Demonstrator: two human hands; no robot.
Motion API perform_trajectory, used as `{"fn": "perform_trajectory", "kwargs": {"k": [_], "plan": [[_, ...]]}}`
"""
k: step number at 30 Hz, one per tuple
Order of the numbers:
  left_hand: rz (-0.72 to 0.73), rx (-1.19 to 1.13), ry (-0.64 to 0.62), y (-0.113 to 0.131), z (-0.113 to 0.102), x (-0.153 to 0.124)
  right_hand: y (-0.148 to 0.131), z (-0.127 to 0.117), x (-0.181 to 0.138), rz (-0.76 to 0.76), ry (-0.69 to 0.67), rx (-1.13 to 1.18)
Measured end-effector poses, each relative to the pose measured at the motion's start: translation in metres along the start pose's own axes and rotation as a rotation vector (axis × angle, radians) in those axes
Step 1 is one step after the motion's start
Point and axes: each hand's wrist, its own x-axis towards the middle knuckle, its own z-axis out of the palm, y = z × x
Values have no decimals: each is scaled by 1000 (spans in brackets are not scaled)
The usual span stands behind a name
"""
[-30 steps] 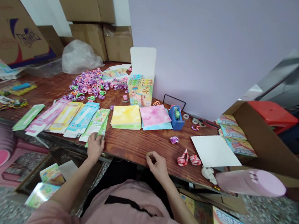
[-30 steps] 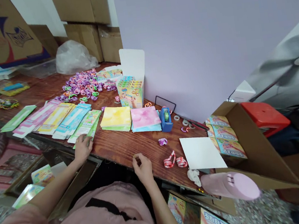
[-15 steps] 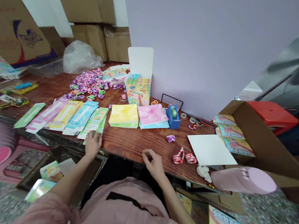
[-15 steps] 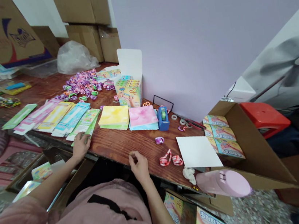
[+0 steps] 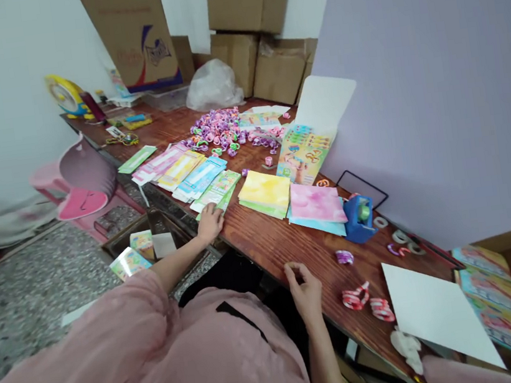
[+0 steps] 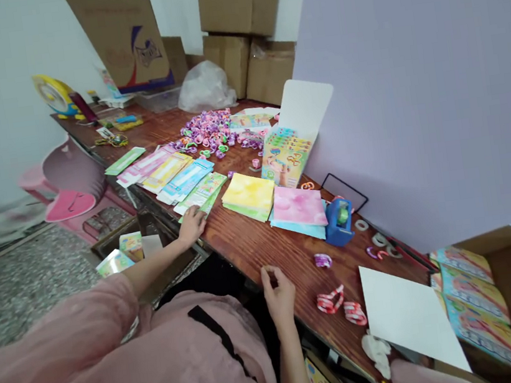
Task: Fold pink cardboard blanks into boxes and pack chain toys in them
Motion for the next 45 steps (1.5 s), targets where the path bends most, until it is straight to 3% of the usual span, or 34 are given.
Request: {"fn": "perform_trajectory", "kwargs": {"k": [10, 14, 18, 23, 28, 34, 39, 45], "plan": [[12, -2, -50, 3, -3, -3, 1, -2, -1, 30, 6, -98], [58, -4, -97, -3, -16, 5, 1, 0, -1, 36, 25, -113], [59, -4, -80, -23, -45, 35, -5, 2, 0, 21, 34, -115], [-14, 56, -68, -66, -65, 95, -9, 6, 3, 0, 68, -167], [-167, 192, -240, -101, -61, 123, -8, 10, 2, 10, 99, -208], [-68, 229, -274, -122, -51, 124, -13, 12, 2, 17, 123, -254], [-76, 236, -283, -129, -52, 128, -15, 12, 3, 21, 121, -254], [-141, 197, -336, -119, -62, 129, -11, 8, -1, 58, 129, -280]]}}
